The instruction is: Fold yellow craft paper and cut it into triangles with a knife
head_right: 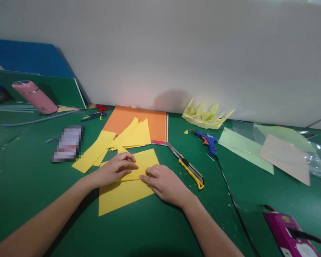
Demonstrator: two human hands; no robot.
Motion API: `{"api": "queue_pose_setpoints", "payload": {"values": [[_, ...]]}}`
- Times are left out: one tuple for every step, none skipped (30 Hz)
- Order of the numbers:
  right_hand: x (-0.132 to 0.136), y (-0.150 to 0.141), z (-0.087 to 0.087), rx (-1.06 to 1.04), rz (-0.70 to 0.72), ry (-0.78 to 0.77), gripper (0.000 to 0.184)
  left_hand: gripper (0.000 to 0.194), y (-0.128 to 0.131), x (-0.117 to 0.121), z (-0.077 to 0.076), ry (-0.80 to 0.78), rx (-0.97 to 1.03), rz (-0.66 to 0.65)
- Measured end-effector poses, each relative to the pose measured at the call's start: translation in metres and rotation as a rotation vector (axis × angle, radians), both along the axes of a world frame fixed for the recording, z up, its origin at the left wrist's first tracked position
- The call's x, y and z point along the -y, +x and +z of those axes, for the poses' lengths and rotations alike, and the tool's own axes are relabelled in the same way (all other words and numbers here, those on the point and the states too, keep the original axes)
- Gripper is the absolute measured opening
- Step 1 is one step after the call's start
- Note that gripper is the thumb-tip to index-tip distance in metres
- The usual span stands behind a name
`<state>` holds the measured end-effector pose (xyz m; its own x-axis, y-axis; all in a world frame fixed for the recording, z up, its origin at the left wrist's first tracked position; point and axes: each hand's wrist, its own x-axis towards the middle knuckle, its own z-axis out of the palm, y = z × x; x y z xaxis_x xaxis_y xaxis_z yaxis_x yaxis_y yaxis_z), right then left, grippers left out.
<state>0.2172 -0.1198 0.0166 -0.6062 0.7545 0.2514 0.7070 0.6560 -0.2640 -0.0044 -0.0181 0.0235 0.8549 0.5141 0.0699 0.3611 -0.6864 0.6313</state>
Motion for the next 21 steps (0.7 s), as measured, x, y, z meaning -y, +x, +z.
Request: {"api": "queue_pose_setpoints", "payload": {"values": [[0.0,-0.001,0.001,0.006,0.0,0.002,0.031,0.021,0.0,0.0,0.0,-0.006,-0.003,-0.004],[0.0,-0.003,0.001,0.015,0.001,0.002,0.031,0.021,0.0,-0.001,0.0,-0.011,-0.008,-0.009],[-0.001,-0.005,0.002,0.025,0.001,0.0,0.031,0.02,0.0,-0.001,0.001,-0.014,-0.012,-0.012],[-0.001,-0.008,0.002,0.039,0.0,-0.007,0.031,0.02,-0.001,-0.001,0.001,-0.018,-0.016,-0.016],[-0.002,-0.011,0.003,0.056,0.0,-0.018,0.031,0.02,-0.001,-0.002,0.001,-0.02,-0.018,-0.017],[-0.002,-0.015,0.003,0.074,0.0,-0.03,0.032,0.02,-0.001,-0.002,0.002,-0.022,-0.017,-0.017],[-0.003,-0.019,0.004,0.093,0.001,-0.043,0.032,0.019,-0.001,-0.002,0.002,-0.023,-0.015,-0.018],[-0.003,-0.023,0.004,0.11,0.001,-0.055,0.033,0.019,-0.001,-0.002,0.002,-0.026,-0.013,-0.019],[-0.003,-0.026,0.005,0.125,-0.002,-0.065,0.033,0.019,-0.002,-0.002,0.002,-0.028,-0.011,-0.02],[-0.003,-0.029,0.005,0.138,-0.006,-0.074,0.032,0.018,-0.002,-0.002,0.002,-0.03,-0.008,-0.023],[-0.003,-0.031,0.006,0.148,-0.012,-0.082,0.032,0.018,-0.002,-0.002,0.002,-0.032,-0.005,-0.025],[-0.002,-0.033,0.006,0.155,-0.018,-0.09,0.032,0.018,-0.002,-0.002,0.001,-0.033,-0.003,-0.029],[-0.002,-0.034,0.007,0.16,-0.022,-0.096,0.032,0.018,-0.002,-0.002,0.001,-0.033,0.001,-0.03],[-0.002,-0.034,0.007,0.163,-0.024,-0.101,0.032,0.018,-0.003,-0.003,0.0,-0.032,0.004,-0.032],[-0.002,-0.034,0.007,0.165,-0.025,-0.105,0.032,0.018,-0.003,-0.003,0.0,-0.031,0.006,-0.032],[-0.001,-0.033,0.008,0.166,-0.025,-0.107,0.032,0.018,-0.003,-0.003,0.0,-0.03,0.005,-0.032],[-0.001,-0.033,0.008,0.167,-0.023,-0.107,0.032,0.018,-0.003,-0.003,0.0,-0.029,0.002,-0.031],[-0.001,-0.032,0.008,0.167,-0.02,-0.107,0.032,0.019,-0.003,-0.003,0.0,-0.03,0.0,-0.031],[-0.002,-0.032,0.008,0.168,-0.018,-0.109,0.032,0.019,-0.003,-0.003,0.0,-0.03,-0.003,-0.031],[-0.002,-0.032,0.008,0.168,-0.015,-0.113,0.032,0.019,-0.003,-0.003,0.0,-0.031,-0.005,-0.032],[-0.002,-0.032,0.008,0.168,-0.013,-0.118,0.032,0.019,-0.003,-0.003,0.001,-0.033,-0.006,-0.033]]}}
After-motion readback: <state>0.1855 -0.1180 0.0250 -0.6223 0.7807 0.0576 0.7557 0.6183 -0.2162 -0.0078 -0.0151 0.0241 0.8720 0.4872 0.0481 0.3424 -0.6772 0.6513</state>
